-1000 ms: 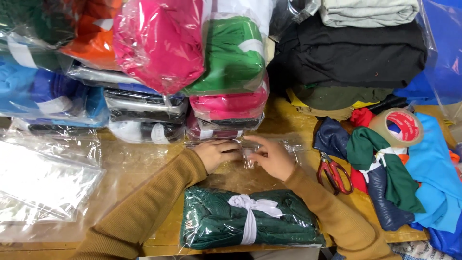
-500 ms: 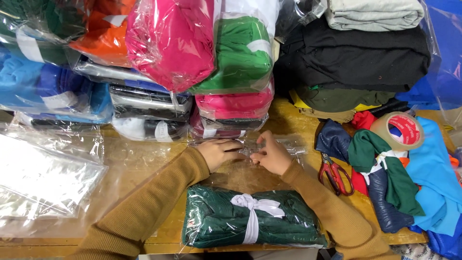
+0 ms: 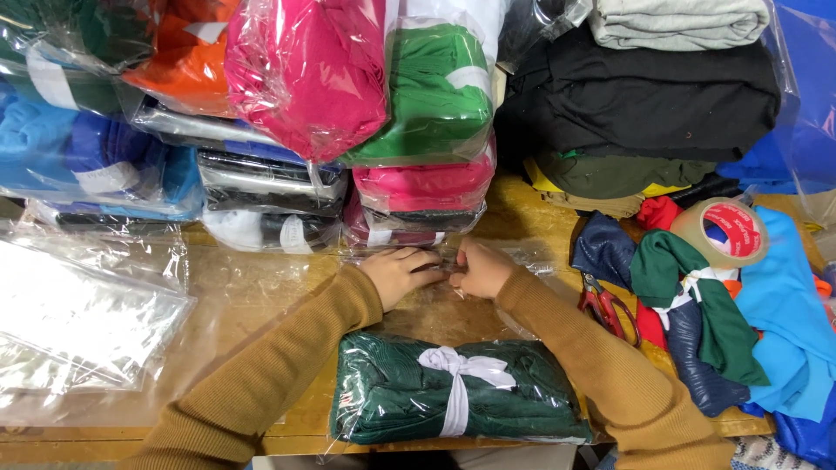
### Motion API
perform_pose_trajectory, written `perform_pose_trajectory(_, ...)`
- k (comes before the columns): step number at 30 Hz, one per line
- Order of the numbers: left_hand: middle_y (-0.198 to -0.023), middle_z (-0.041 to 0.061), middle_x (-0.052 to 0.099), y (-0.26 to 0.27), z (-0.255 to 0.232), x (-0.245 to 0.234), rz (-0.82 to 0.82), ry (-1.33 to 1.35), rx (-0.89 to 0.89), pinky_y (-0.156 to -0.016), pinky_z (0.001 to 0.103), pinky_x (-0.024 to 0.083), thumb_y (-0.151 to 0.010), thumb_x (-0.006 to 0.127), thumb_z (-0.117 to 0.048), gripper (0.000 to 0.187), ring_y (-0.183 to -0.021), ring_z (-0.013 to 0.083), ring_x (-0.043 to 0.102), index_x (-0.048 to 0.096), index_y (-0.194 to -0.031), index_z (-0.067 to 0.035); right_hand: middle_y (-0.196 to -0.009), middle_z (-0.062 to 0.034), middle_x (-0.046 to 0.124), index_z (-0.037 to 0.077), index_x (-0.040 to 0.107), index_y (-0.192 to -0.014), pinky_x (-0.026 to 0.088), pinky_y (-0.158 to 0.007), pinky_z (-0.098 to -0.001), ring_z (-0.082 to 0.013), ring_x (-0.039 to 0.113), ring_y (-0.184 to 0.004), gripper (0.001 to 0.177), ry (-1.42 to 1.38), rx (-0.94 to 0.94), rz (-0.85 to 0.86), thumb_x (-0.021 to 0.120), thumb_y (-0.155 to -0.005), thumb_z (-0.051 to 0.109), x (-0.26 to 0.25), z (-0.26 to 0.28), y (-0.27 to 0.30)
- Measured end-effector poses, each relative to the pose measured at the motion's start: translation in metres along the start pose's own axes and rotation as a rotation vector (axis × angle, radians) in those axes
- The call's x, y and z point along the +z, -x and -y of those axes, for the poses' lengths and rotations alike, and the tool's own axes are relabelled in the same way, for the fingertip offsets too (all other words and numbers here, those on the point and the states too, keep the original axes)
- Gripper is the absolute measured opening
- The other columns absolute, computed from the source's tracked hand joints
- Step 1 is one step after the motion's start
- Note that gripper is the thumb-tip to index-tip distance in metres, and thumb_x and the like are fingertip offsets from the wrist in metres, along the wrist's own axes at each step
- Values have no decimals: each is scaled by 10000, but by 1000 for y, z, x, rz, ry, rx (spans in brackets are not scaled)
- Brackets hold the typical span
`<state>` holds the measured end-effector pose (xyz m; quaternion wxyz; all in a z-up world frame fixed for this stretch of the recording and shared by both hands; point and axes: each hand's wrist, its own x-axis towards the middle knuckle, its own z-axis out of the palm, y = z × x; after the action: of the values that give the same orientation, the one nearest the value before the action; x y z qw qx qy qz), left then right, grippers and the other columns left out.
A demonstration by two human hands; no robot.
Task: A person carefully places a folded green shirt into a clear plastic bag, smooths the bag, and seals it.
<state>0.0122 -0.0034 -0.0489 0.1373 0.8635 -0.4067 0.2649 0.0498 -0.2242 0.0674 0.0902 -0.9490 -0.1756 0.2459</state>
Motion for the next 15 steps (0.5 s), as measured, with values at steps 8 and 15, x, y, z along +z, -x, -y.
perform_pose_trajectory(8, -1330, -28, 564, 2, 3, 3, -46, -37, 20, -880, 328, 547, -976, 562, -410, 339, -1210, 190, 586, 606, -1288, -285, -972, -135, 714, 104, 499, -1178, 549, -923, -464, -341, 712, -1008, 597, 19, -58, 105, 719, -897, 583, -22, 1, 62)
perform_pose_trajectory(15, -1339, -21, 576, 9, 9, 23, -62, 3, 33, -921, 342, 531, -929, 578, -530, 454, -1221, 201, 587, 605, -1303, -274, -794, -173, 710, 116, 696, -1236, 564, -721, -446, -321, 703, -758, 285, -141, -365, 96, 587, -982, 186, -16, 9, 89)
